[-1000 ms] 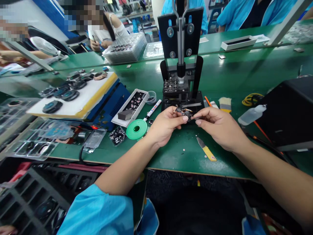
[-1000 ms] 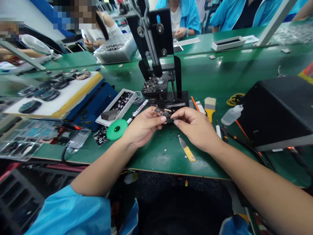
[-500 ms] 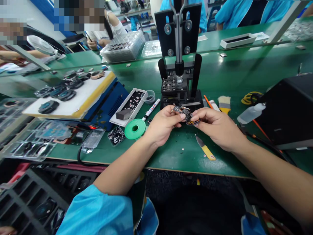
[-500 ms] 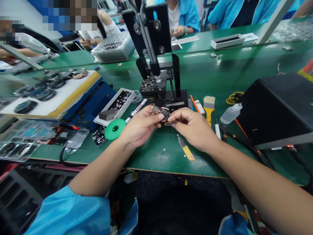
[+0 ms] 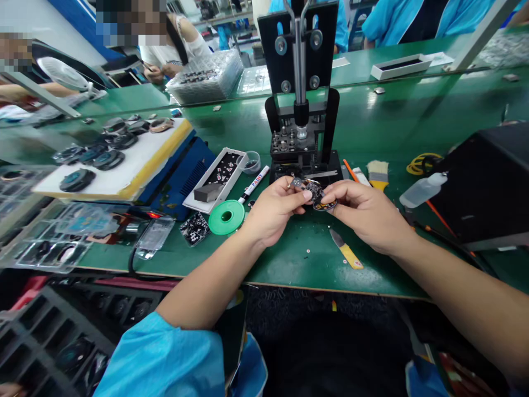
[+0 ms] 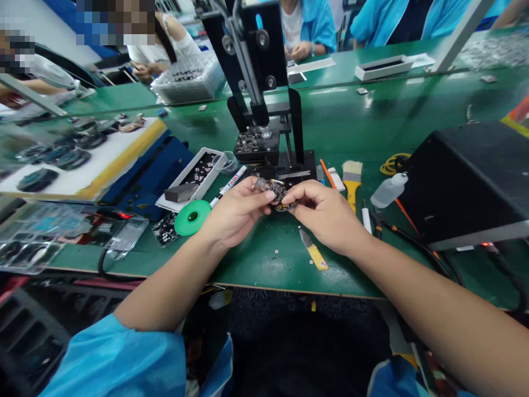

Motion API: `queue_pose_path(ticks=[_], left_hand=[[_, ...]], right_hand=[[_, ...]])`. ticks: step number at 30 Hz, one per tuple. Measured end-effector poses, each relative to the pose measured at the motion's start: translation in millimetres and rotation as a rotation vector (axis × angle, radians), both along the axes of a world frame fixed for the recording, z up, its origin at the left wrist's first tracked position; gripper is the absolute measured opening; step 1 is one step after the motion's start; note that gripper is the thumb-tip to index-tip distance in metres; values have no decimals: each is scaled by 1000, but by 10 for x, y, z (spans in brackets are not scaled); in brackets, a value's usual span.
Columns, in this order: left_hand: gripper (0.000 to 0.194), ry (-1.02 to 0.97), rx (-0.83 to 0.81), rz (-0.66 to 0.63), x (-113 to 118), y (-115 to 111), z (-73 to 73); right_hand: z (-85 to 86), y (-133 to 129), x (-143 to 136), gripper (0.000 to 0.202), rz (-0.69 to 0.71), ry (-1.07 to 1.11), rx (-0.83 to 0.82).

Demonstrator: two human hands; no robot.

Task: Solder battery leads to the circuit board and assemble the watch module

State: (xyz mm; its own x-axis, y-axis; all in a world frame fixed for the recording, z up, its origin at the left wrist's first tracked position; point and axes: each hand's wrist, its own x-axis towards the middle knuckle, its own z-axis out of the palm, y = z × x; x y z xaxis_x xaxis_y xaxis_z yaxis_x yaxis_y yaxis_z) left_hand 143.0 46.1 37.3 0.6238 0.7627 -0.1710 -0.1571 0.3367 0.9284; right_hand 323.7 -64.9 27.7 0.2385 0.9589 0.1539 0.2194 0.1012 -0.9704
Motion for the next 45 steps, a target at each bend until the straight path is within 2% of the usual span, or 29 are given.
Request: queue_pose_path(ticks=[17,37,45], left_hand=[[50,9,6,5,4,5,3],[43,-11,-7,13,-7,12,-31],[40,-51,-31,-35,3,-15,-2]], right_hand=[[13,3,-5,10,-9,7,-22],[39,-10,7,9,-26,-21,13],[34,-27,-19,15,54,68,-109]])
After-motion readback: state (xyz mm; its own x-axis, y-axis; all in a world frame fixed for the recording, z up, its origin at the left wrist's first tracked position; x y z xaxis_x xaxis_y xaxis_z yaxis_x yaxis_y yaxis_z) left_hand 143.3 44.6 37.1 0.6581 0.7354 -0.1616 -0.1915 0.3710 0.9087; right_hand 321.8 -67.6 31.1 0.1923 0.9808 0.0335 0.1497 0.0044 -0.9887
